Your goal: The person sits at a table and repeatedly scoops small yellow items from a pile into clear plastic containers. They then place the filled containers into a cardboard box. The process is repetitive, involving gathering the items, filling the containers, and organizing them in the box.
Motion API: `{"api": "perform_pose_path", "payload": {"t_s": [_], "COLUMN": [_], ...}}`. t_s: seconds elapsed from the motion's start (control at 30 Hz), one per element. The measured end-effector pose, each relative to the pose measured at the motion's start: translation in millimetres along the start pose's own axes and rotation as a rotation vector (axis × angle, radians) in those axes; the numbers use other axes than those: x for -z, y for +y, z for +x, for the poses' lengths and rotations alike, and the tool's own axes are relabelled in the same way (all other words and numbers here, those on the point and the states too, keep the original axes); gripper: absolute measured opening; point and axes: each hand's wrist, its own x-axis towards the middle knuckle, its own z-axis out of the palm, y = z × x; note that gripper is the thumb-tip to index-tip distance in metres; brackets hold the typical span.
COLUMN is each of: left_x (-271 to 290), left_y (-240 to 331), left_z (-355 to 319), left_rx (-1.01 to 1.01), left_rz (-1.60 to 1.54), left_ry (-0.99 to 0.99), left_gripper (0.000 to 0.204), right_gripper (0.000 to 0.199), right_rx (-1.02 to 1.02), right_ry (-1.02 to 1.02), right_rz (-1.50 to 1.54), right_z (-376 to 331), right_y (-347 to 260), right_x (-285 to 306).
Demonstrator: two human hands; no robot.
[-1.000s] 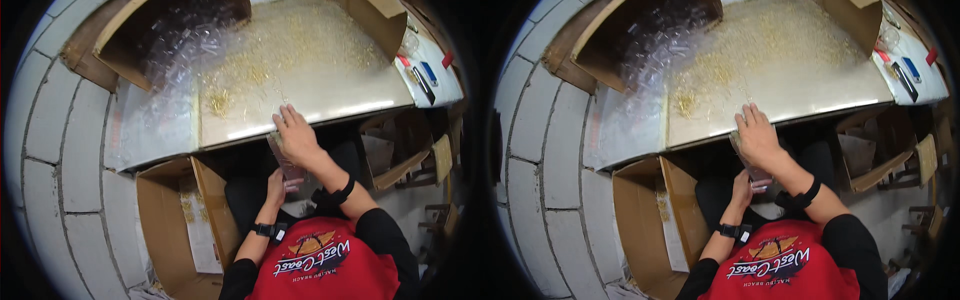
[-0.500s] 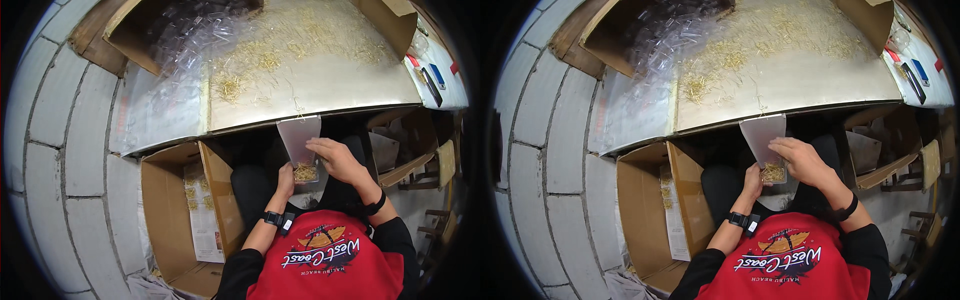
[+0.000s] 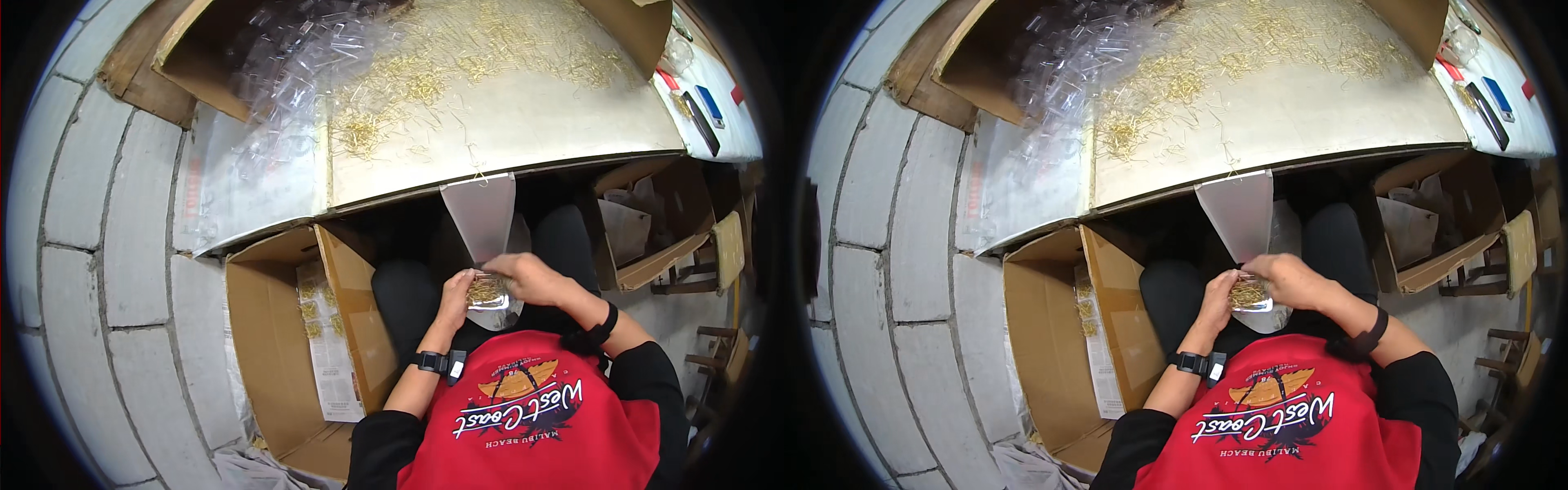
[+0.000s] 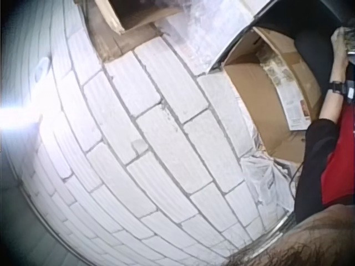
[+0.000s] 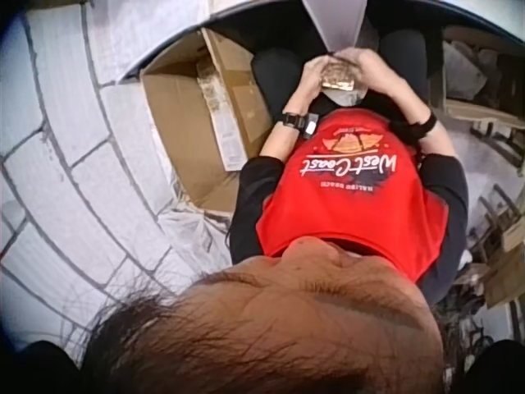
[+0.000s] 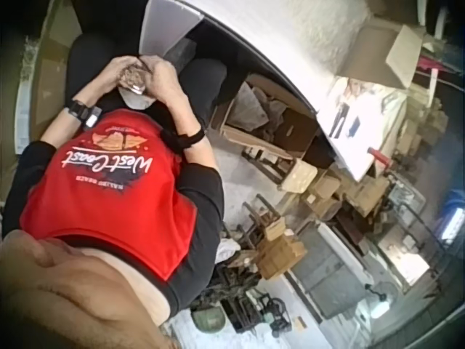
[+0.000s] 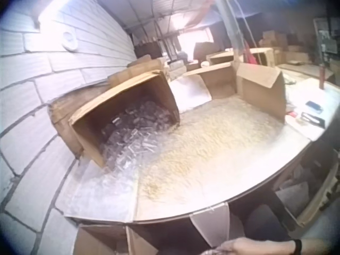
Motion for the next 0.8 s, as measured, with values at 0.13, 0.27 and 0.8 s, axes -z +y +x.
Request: {"api": "perform_pose_path", "payload": {"t_s": [0.13, 0.27, 0.8], "left_x": [-6, -30, -52], "left_y": [40, 85, 95], "left_z": [-28, -46, -47], "left_rx": [-0.017, -0.073, -0.350], "left_rz": [0.020, 0.050, -0.015], "left_ry": [0.011, 0.045, 0.171], "left_gripper": [0.024, 0.024, 0.026], "right_gripper": [0.030, 0.047, 0.064], "right_rx": [-0.030, 0.135, 0.159], "right_ry": [0.149, 0.125, 0.202], "right_rz": [0.010, -0.227, -0.349], "right_z": [-5, -7, 20], "right_y": [-14, -30, -66], "right_x": [19, 5, 6]}}
